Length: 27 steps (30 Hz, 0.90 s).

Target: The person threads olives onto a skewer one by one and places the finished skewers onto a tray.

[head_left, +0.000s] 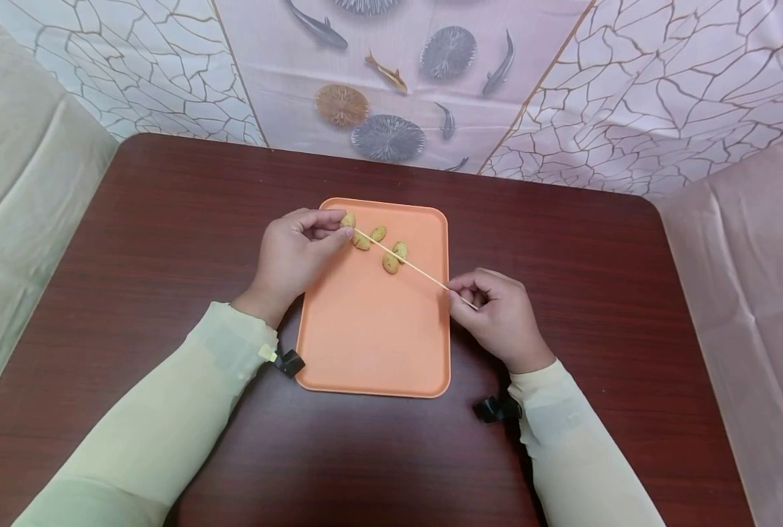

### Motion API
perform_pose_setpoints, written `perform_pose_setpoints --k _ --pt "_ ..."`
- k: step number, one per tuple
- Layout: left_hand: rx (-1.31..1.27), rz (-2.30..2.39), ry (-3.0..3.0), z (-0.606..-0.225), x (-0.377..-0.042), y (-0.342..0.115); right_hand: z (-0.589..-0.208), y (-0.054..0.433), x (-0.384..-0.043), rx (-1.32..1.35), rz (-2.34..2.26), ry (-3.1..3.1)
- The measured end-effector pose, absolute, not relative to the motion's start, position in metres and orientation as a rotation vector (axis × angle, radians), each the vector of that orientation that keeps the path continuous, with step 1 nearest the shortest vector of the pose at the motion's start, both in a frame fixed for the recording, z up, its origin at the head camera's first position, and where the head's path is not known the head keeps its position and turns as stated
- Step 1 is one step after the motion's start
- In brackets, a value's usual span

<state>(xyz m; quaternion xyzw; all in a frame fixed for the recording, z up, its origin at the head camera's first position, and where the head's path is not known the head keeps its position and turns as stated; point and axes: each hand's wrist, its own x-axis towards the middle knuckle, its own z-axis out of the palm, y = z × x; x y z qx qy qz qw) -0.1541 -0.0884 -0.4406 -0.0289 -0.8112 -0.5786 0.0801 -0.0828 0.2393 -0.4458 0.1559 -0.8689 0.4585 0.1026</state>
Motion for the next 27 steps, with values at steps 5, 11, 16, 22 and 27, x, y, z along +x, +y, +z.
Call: perform_pose_setpoints --k 5,11,16,22,27 --pt "-0.121 -1.705 -2.413 -0.4399 -0.1528 -0.0886 -0.4456 0.2396 -0.0827 0.477 1.348 -2.560" --pt "-0.129 -1.670 -2.423 -0.4382 -0.1510 -0.0878 -0.4444 0.2389 -0.0820 0.497 1.342 -2.548" --pt "-0.140 -1.655 -2.418 -0.4381 -0.1504 -0.0874 -0.4429 0.2378 -0.0813 0.524 1.337 -2.537" --pt "-0.166 -1.625 -2.435 -0.4381 -0.1490 -0.0848 -0.4417 0.2366 -0.0807 0.541 1.333 -2.540" --pt "-0.228 -1.546 -2.460 -0.4382 -0.1478 -0.0819 -0.4414 0.2362 -0.0813 0.552 1.313 -2.536"
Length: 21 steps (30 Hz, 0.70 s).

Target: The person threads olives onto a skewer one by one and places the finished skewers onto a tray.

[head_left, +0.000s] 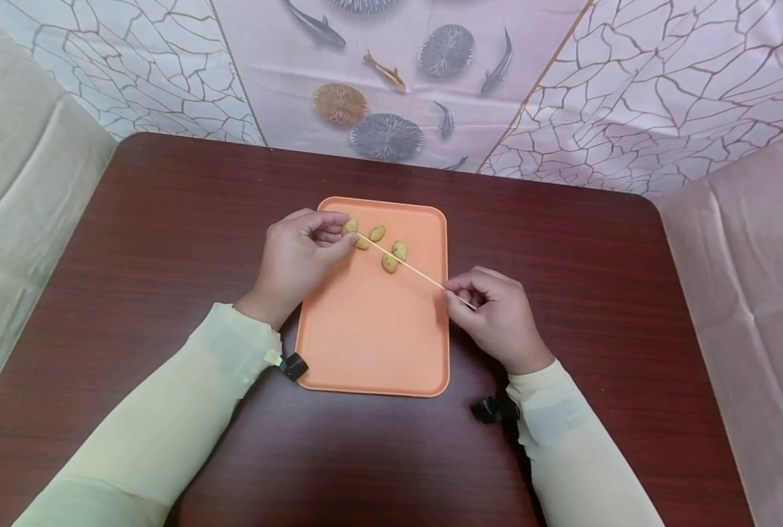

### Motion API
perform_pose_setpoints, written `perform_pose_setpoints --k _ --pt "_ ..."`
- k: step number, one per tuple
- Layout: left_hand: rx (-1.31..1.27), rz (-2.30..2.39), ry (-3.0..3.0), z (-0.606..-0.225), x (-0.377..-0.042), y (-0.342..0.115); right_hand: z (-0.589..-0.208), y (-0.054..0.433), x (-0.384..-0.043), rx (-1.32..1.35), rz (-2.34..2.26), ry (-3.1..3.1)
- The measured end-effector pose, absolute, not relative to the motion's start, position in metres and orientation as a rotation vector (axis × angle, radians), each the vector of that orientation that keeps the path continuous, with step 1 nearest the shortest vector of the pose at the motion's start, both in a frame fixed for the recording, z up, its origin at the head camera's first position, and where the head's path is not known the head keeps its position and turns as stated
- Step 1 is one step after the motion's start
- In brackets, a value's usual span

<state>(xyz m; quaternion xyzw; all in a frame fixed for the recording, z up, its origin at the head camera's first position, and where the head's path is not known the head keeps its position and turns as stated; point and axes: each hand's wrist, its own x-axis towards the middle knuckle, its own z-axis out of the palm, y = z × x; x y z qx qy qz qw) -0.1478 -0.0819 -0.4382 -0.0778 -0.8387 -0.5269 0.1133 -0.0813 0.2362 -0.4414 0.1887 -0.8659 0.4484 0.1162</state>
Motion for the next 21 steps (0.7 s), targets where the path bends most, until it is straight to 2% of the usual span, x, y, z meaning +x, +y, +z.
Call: perform_pose_setpoints --k 21 --pt "-0.287 -1.593 -2.455 -0.431 -0.140 -0.071 -0.440 0.235 -0.082 0.552 1.303 -2.543"
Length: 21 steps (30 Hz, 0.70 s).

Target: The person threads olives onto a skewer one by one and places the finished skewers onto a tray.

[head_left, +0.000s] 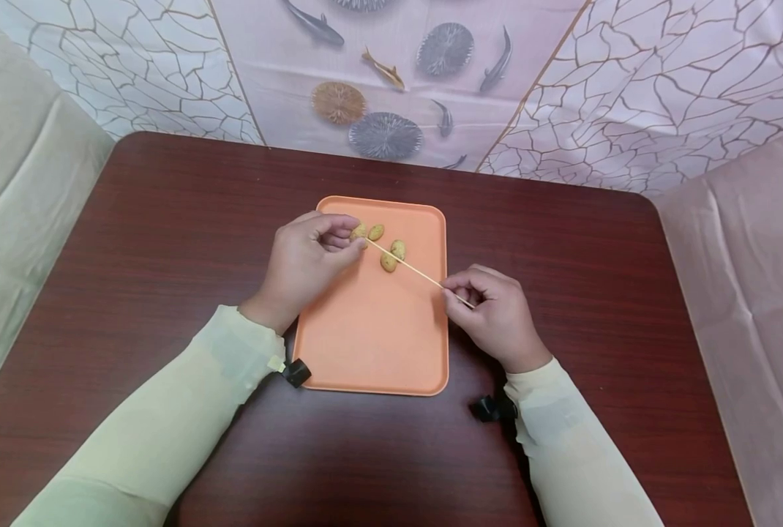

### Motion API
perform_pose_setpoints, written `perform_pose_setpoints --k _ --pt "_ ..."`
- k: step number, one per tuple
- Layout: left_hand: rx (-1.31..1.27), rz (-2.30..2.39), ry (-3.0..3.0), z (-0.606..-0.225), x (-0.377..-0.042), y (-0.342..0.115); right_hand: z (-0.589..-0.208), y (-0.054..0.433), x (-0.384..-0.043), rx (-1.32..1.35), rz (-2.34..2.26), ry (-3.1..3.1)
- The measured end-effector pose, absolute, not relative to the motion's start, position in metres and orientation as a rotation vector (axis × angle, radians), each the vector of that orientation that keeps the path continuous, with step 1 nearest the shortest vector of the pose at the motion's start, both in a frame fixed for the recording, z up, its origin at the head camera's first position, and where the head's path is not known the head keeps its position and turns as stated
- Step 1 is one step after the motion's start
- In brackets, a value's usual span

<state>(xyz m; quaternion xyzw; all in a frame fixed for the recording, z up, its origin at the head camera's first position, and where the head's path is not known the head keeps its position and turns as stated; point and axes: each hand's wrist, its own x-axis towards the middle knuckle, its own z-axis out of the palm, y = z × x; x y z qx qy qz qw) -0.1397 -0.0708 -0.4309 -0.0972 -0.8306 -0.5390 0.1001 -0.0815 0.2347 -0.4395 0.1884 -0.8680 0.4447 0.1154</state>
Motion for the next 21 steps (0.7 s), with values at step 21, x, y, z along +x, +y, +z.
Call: perform_pose_setpoints --k 21 --pt "-0.396 -1.667 -2.424 -0.429 -0.130 -0.057 -0.440 0.227 -0.083 0.608 1.365 -2.464"
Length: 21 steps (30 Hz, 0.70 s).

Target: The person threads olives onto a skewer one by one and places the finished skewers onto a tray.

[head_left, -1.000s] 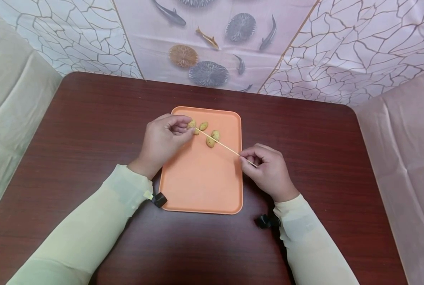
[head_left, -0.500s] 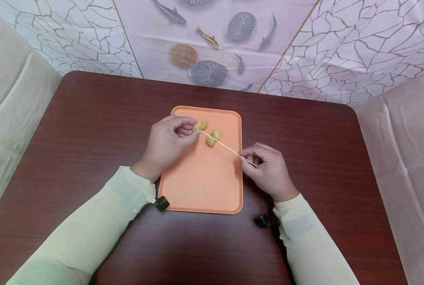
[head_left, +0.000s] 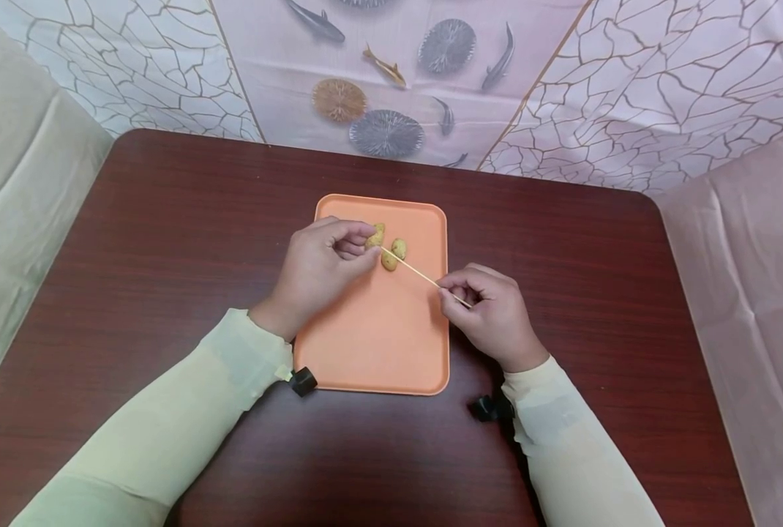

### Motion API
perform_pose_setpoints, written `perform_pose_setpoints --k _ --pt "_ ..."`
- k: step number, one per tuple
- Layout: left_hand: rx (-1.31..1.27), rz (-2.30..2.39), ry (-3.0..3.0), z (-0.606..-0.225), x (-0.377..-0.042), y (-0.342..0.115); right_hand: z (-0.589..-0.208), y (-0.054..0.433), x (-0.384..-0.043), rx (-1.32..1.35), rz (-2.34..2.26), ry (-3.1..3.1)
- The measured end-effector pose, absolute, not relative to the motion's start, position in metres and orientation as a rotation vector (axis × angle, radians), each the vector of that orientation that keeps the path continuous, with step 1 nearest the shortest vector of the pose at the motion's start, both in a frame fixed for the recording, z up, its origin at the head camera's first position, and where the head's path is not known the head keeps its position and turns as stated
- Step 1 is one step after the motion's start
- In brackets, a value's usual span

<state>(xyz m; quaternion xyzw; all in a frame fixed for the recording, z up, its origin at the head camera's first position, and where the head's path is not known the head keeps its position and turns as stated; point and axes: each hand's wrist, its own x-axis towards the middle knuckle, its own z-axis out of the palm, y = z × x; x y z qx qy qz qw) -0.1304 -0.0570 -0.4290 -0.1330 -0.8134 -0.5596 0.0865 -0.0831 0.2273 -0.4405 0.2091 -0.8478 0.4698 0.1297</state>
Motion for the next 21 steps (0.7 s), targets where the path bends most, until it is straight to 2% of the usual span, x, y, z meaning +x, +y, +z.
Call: perform_pose_setpoints --k 21 --pt "-0.561 -1.681 -2.399 -0.429 -0.119 -0.038 -0.444 0.221 -0.085 0.650 1.372 -2.421"
